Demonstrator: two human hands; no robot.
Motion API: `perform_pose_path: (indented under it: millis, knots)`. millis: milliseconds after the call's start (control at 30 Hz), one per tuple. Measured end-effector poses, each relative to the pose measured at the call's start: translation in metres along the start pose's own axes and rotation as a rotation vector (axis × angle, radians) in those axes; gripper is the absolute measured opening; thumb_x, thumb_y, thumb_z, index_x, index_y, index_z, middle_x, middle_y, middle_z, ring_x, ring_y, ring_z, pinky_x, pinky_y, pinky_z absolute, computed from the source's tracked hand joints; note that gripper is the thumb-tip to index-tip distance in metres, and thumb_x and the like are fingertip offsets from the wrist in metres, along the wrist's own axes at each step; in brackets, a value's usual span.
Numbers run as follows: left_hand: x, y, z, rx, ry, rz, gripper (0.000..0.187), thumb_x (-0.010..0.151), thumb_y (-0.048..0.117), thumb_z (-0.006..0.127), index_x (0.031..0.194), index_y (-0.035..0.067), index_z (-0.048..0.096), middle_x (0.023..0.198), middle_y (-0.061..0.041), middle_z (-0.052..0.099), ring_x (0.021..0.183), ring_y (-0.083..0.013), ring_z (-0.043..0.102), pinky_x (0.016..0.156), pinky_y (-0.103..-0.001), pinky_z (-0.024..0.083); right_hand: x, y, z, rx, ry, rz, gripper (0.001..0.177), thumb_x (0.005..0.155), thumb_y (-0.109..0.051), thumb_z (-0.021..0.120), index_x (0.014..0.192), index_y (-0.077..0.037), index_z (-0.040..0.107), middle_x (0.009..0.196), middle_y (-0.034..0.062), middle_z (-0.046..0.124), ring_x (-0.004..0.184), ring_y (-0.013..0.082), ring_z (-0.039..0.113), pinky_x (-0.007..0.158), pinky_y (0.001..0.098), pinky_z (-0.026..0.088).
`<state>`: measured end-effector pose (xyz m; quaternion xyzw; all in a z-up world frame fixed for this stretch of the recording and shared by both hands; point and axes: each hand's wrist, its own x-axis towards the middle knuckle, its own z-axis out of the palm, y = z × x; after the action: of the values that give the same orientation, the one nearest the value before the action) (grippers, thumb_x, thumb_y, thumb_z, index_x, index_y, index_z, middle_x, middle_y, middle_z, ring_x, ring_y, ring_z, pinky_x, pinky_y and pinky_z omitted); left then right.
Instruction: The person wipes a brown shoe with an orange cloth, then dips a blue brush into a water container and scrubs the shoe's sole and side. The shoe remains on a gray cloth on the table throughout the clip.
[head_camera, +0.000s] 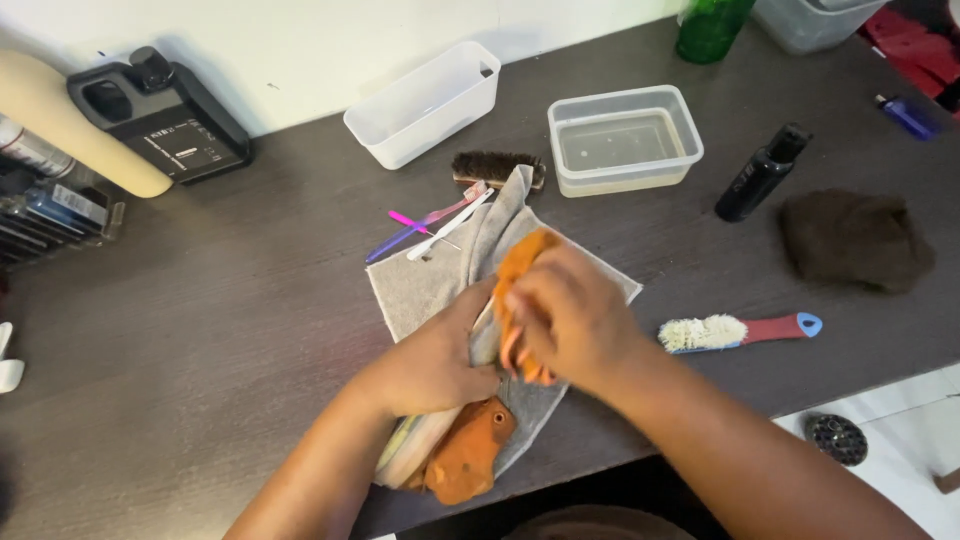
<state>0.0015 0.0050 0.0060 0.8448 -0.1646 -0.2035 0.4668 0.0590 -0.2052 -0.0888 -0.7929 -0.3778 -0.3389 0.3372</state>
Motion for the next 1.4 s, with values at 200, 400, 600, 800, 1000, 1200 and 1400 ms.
perform_pose_path:
  millis: [200, 400, 600, 800, 1000, 1200, 1400]
  knots:
    - [-0.002, -0.005, 0.000, -0.013, 0.008, -0.036, 0.111, 0.069, 0.011, 0.071, 0.168, -0.001, 0.022, 0.153, -0.037, 0.048, 0.142, -0.0543, 0.050, 0.112, -0.058, 0.047, 0.018, 0.030, -0.019, -0.099, -0.027, 0.292, 0.017, 0.102, -0.022, 0.073, 0.099, -0.012, 0.059, 0.094, 0.0085, 0.058, 0.086, 0.0401, 0.070, 0.073, 0.0471, 0.056]
    - [-0.001, -0.007, 0.002, 0.014, 0.031, -0.055, 0.111, 0.068, 0.014, 0.073, 0.168, 0.002, 0.025, 0.151, -0.034, 0.053, 0.139, -0.0509, 0.054, 0.110, -0.054, 0.050, 0.011, 0.058, -0.016, -0.065, 0.079, 0.426, 0.013, 0.102, -0.016, 0.076, 0.096, -0.008, 0.067, 0.094, 0.0099, 0.064, 0.091, 0.0397, 0.072, 0.078, 0.0433, 0.058]
    - [-0.003, 0.000, 0.000, 0.010, 0.046, -0.019, 0.106, 0.068, 0.013, 0.069, 0.165, -0.002, 0.030, 0.141, -0.037, 0.058, 0.130, -0.0533, 0.061, 0.102, -0.056, 0.054, 0.043, -0.013, -0.054, 0.206, 0.122, 0.164, 0.023, 0.111, -0.023, 0.058, 0.101, -0.005, 0.069, 0.111, 0.0150, 0.060, 0.112, 0.0452, 0.063, 0.099, 0.0492, 0.048]
    - [0.004, -0.018, 0.004, -0.002, 0.049, 0.009, 0.084, 0.066, 0.011, 0.070, 0.147, -0.001, 0.050, 0.120, -0.028, 0.067, 0.113, -0.0398, 0.068, 0.093, -0.051, 0.058, 0.007, -0.025, -0.005, 0.253, -0.085, 0.115, 0.054, 0.108, -0.029, 0.061, 0.155, -0.004, 0.051, 0.166, 0.0299, 0.036, 0.156, 0.0566, 0.022, 0.126, 0.0660, 0.014]
    - [0.004, -0.039, 0.008, -0.091, 0.091, 0.289, 0.069, 0.065, -0.003, 0.070, 0.132, -0.001, 0.058, 0.117, -0.021, 0.068, 0.115, -0.0330, 0.064, 0.101, -0.054, 0.052, -0.003, -0.039, 0.001, 0.128, -0.086, -0.033, 0.044, 0.110, -0.026, 0.052, 0.151, -0.013, 0.061, 0.165, 0.0162, 0.049, 0.157, 0.0358, 0.037, 0.131, 0.0523, 0.013]
    - [0.004, -0.036, 0.008, -0.071, 0.081, 0.200, 0.075, 0.065, 0.002, 0.072, 0.138, 0.001, 0.056, 0.118, -0.022, 0.069, 0.114, -0.0336, 0.065, 0.098, -0.052, 0.053, -0.001, -0.069, -0.006, 0.361, -0.048, -0.128, 0.036, 0.110, -0.025, 0.052, 0.132, -0.008, 0.075, 0.148, 0.0153, 0.067, 0.142, 0.0359, 0.060, 0.126, 0.0577, 0.029]
    - [0.004, -0.033, 0.005, -0.054, 0.079, 0.090, 0.084, 0.064, 0.009, 0.075, 0.145, 0.004, 0.053, 0.120, -0.023, 0.070, 0.113, -0.0344, 0.067, 0.095, -0.050, 0.055, 0.003, -0.044, -0.028, 0.113, -0.137, -0.229, 0.034, 0.107, -0.030, 0.056, 0.132, -0.020, 0.077, 0.141, 0.0096, 0.068, 0.127, 0.0347, 0.065, 0.100, 0.0480, 0.044]
